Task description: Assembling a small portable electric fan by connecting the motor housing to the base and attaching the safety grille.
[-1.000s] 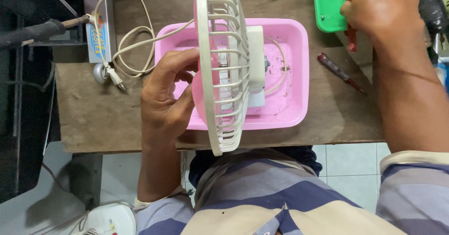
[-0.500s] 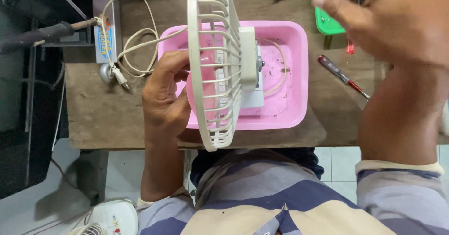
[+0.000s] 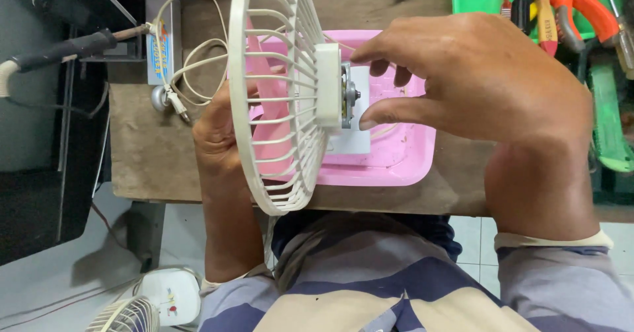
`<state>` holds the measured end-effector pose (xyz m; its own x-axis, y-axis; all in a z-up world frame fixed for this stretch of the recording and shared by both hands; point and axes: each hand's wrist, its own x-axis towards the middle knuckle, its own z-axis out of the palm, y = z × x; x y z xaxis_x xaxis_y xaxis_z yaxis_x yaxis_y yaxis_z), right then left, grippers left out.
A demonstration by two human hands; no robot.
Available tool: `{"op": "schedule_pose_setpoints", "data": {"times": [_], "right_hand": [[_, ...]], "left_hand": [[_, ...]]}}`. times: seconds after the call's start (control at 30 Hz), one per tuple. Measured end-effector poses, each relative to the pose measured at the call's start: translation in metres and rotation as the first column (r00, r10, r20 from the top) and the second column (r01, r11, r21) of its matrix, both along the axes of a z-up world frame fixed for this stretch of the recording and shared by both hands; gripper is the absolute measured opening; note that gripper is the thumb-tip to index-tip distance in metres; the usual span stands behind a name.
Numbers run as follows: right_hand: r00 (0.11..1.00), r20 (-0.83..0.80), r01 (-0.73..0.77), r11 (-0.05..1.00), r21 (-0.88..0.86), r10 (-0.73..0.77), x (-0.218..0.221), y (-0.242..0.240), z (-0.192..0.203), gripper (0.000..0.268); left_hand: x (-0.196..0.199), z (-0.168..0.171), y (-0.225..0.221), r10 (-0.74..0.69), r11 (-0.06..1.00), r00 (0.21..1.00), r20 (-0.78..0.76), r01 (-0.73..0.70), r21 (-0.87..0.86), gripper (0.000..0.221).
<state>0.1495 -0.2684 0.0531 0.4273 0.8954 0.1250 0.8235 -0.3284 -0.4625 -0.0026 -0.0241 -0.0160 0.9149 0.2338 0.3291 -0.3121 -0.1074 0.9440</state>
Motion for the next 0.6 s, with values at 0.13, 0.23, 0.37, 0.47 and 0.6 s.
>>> {"op": "schedule_pose_setpoints", "data": {"times": [0.13,0.23,0.37,0.47,0.6], "right_hand": [[1.000,0.023,0.001,1.000,0.027,-0.002,-0.006,0.004,0.003,0.052],[0.998,0.054,-0.011,0.999,0.038,0.009,-0.007,0.004,0.000,0.053],[0.998,0.065,0.002,1.000,0.024,-0.004,-0.008,0.004,-0.001,0.051],[0.996,0.084,-0.027,0.998,0.063,0.022,-0.009,0.003,-0.001,0.050],[0.996,0.083,-0.028,0.998,0.065,0.023,-0.009,0.003,0.001,0.050]], "left_hand": [[0.002,0.009,-0.005,0.006,1.000,1.000,-0.019,-0.005,0.031,0.042],[0.003,0.014,-0.007,0.009,0.999,0.999,-0.031,-0.008,0.048,0.040],[0.005,0.018,-0.008,0.016,0.998,0.999,-0.041,-0.013,0.069,0.038],[0.011,0.016,-0.007,0.021,0.996,0.999,-0.049,-0.017,0.082,0.037],[0.016,0.014,-0.005,0.027,0.995,0.998,-0.060,-0.021,0.100,0.035]]}}
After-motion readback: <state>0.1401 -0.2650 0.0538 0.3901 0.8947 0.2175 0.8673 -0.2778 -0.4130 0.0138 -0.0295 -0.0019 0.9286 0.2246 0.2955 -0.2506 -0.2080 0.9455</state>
